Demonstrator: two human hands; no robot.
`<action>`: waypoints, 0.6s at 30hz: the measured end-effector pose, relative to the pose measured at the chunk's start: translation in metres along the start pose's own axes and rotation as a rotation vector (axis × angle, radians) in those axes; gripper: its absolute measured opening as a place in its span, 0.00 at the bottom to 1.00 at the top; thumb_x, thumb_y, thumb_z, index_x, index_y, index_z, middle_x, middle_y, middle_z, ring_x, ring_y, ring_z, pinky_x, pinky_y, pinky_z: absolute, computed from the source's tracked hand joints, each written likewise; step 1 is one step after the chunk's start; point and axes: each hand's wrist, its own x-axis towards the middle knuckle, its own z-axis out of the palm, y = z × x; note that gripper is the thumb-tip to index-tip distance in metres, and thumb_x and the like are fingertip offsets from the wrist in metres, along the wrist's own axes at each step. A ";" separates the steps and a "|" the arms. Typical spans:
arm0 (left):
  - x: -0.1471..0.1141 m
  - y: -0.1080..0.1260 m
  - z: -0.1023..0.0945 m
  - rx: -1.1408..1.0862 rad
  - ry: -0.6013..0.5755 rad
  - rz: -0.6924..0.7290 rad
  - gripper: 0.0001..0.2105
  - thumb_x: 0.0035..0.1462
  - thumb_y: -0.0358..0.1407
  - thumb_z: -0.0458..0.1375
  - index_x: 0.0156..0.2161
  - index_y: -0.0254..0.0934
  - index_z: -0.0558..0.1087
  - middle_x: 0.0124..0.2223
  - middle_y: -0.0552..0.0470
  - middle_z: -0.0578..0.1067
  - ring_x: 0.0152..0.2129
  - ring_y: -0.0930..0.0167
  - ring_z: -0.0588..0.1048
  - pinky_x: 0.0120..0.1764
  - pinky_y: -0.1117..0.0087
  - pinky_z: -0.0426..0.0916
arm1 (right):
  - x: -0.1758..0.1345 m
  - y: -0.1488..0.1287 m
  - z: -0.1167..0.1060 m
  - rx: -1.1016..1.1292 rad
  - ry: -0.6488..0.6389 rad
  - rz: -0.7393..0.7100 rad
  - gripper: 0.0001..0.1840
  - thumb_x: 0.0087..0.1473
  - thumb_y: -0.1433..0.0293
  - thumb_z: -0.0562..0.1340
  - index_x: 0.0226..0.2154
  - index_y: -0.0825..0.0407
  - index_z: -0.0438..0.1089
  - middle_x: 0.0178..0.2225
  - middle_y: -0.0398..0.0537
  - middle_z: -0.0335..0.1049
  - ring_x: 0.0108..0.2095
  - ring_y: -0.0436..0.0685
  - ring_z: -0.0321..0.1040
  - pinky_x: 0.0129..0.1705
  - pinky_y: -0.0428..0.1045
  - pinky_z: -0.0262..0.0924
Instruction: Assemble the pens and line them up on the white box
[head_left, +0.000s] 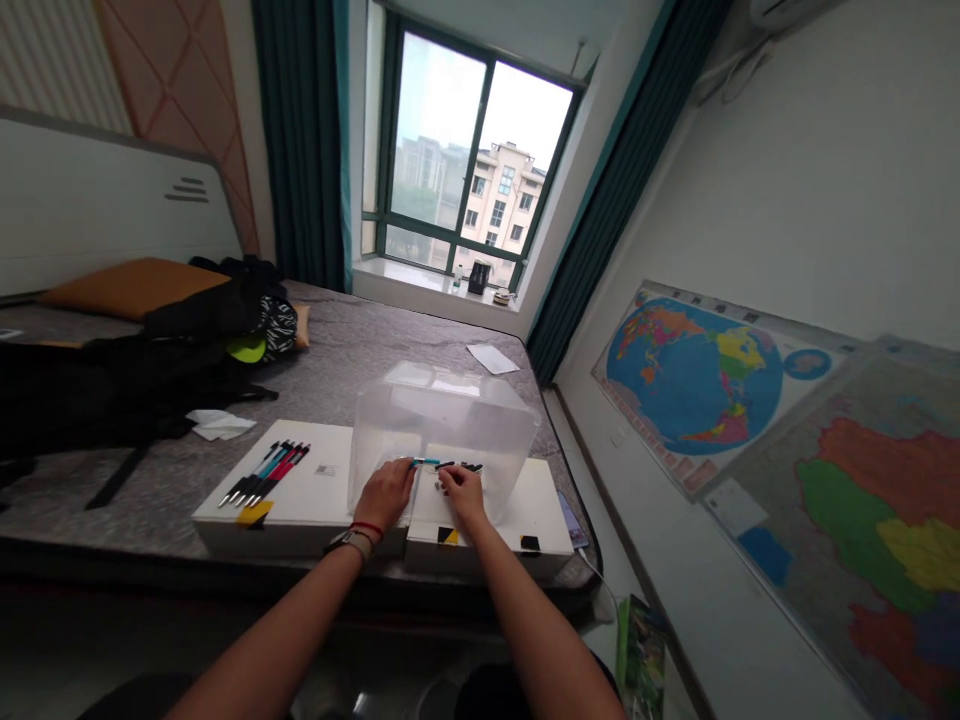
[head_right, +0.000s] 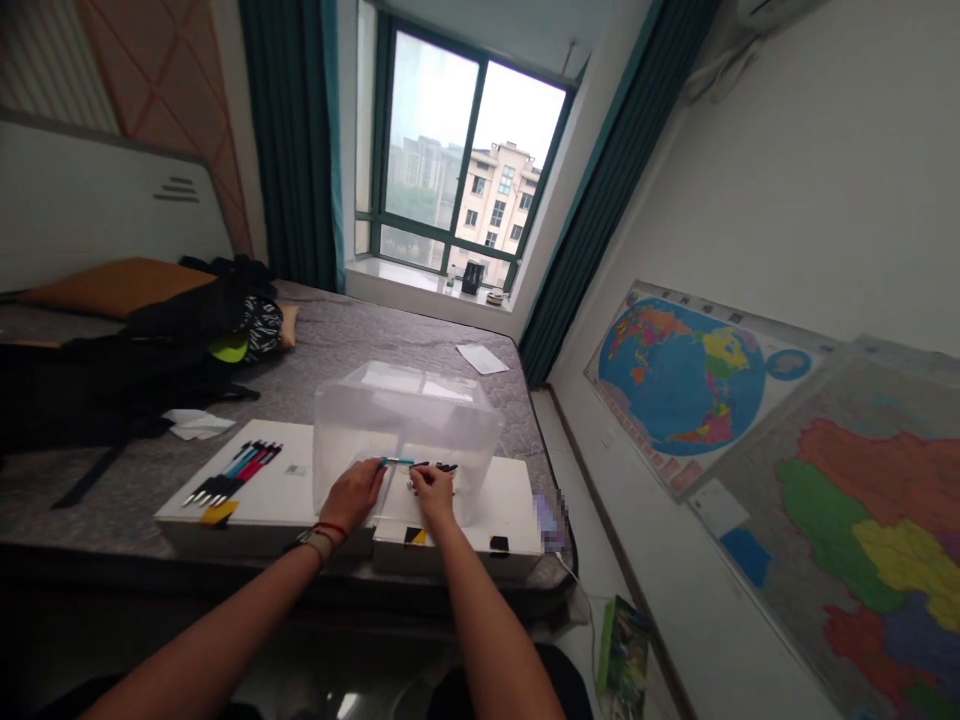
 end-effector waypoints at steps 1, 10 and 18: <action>0.000 0.000 -0.001 0.001 -0.009 -0.008 0.14 0.68 0.39 0.43 0.47 0.38 0.69 0.39 0.45 0.75 0.39 0.63 0.73 0.43 0.61 0.68 | 0.000 0.000 0.000 0.004 -0.001 0.008 0.16 0.46 0.60 0.66 0.31 0.55 0.79 0.26 0.48 0.75 0.25 0.53 0.69 0.27 0.48 0.66; 0.000 -0.002 0.002 0.034 -0.007 0.041 0.12 0.67 0.39 0.45 0.46 0.39 0.69 0.40 0.44 0.75 0.39 0.62 0.72 0.43 0.60 0.68 | 0.003 0.002 0.004 -0.165 0.045 -0.121 0.09 0.49 0.66 0.65 0.32 0.51 0.80 0.30 0.48 0.78 0.30 0.55 0.71 0.36 0.50 0.66; 0.001 0.002 -0.002 0.021 -0.046 0.039 0.12 0.67 0.38 0.45 0.46 0.39 0.69 0.40 0.44 0.74 0.39 0.61 0.72 0.43 0.59 0.66 | 0.023 -0.043 0.010 -0.302 -0.075 -0.325 0.08 0.52 0.68 0.65 0.35 0.48 0.80 0.32 0.44 0.78 0.31 0.54 0.72 0.39 0.49 0.65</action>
